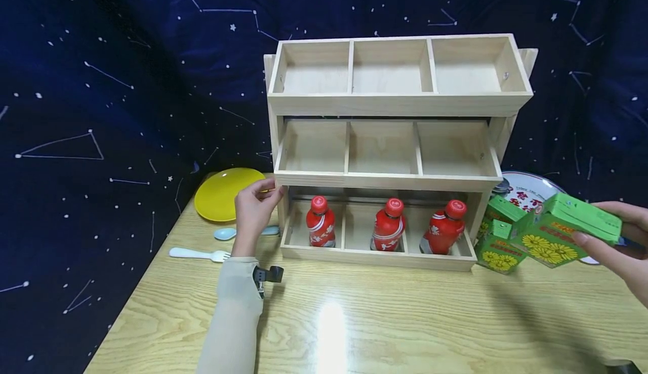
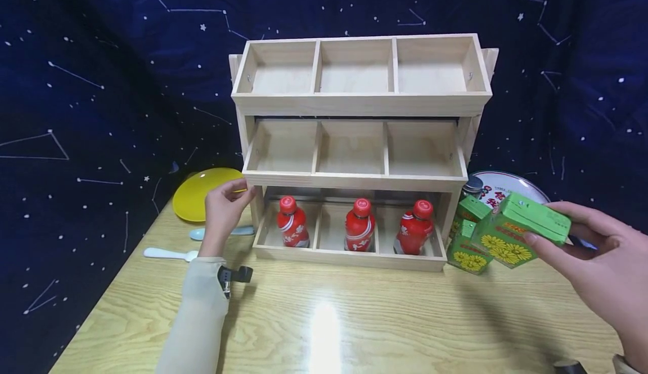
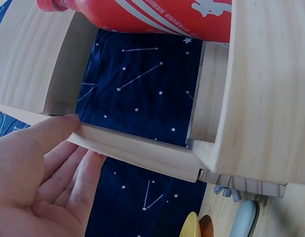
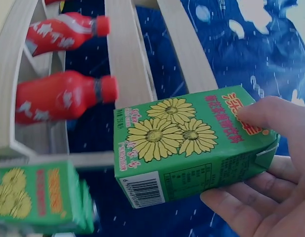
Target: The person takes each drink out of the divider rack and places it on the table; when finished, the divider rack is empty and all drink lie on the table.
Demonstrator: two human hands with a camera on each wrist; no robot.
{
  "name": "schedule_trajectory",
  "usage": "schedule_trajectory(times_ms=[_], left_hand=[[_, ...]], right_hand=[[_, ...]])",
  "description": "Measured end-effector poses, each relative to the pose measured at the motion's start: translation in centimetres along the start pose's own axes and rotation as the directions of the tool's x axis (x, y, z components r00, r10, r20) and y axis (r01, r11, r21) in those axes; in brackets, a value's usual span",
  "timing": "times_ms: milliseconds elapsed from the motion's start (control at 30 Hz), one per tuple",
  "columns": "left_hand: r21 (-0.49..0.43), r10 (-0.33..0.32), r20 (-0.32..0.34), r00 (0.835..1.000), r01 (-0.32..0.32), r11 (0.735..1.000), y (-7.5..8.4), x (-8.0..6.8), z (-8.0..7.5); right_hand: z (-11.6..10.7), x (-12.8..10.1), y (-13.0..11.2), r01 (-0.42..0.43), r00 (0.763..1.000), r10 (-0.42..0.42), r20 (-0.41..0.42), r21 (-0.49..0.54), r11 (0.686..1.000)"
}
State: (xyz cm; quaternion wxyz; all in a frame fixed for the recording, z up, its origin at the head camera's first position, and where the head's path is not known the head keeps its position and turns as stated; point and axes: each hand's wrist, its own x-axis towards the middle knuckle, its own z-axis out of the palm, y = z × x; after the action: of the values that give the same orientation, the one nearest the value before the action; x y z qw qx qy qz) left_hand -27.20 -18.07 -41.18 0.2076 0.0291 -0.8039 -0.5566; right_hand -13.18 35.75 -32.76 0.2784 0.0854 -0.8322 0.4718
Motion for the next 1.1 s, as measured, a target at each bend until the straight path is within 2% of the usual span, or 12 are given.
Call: schedule_trajectory(times_ms=[200, 433, 600, 800, 900, 1033, 1100], left_hand=[[0.004, 0.006, 0.004, 1.000, -0.006, 1.000, 0.0, 0.0, -0.1], [-0.016, 0.031, 0.003, 1.000, -0.031, 0.999, -0.1, 0.1, 0.0], [-0.038, 0.034, 0.001, 0.999, -0.034, 0.999, -0.2, 0.0, 0.0], [-0.040, 0.023, 0.003, 1.000, -0.023, 0.999, -0.3, 0.0, -0.1], [-0.043, 0.029, 0.005, 1.000, -0.028, 0.999, -0.4, 0.1, -0.1], [-0.038, 0.029, 0.000, 1.000, -0.029, 0.999, -0.4, 0.1, 0.0], [-0.035, 0.027, 0.000, 1.000, -0.027, 0.999, -0.3, 0.1, 0.1]], right_hand=[[-1.4, -1.4, 2.6, -0.068, 0.997, 0.069, 0.025, -0.048, 0.997], [-2.4, -2.5, 5.9, -0.064, 0.998, 0.065, 0.000, -0.121, 0.991], [-2.4, -3.1, 7.6, -0.091, 0.994, 0.084, -0.070, -0.098, 0.991], [-1.6, -3.3, 8.9, -0.198, 0.971, 0.175, -0.160, -0.140, 0.970], [-1.2, -3.1, 9.6, -0.224, 0.965, 0.206, -0.164, -0.102, 0.969], [-1.0, -3.0, 10.4, -0.275, 0.956, 0.270, -0.115, -0.034, 0.961], [-1.0, -3.1, 10.8, -0.311, 0.947, 0.307, -0.096, -0.033, 0.950]])
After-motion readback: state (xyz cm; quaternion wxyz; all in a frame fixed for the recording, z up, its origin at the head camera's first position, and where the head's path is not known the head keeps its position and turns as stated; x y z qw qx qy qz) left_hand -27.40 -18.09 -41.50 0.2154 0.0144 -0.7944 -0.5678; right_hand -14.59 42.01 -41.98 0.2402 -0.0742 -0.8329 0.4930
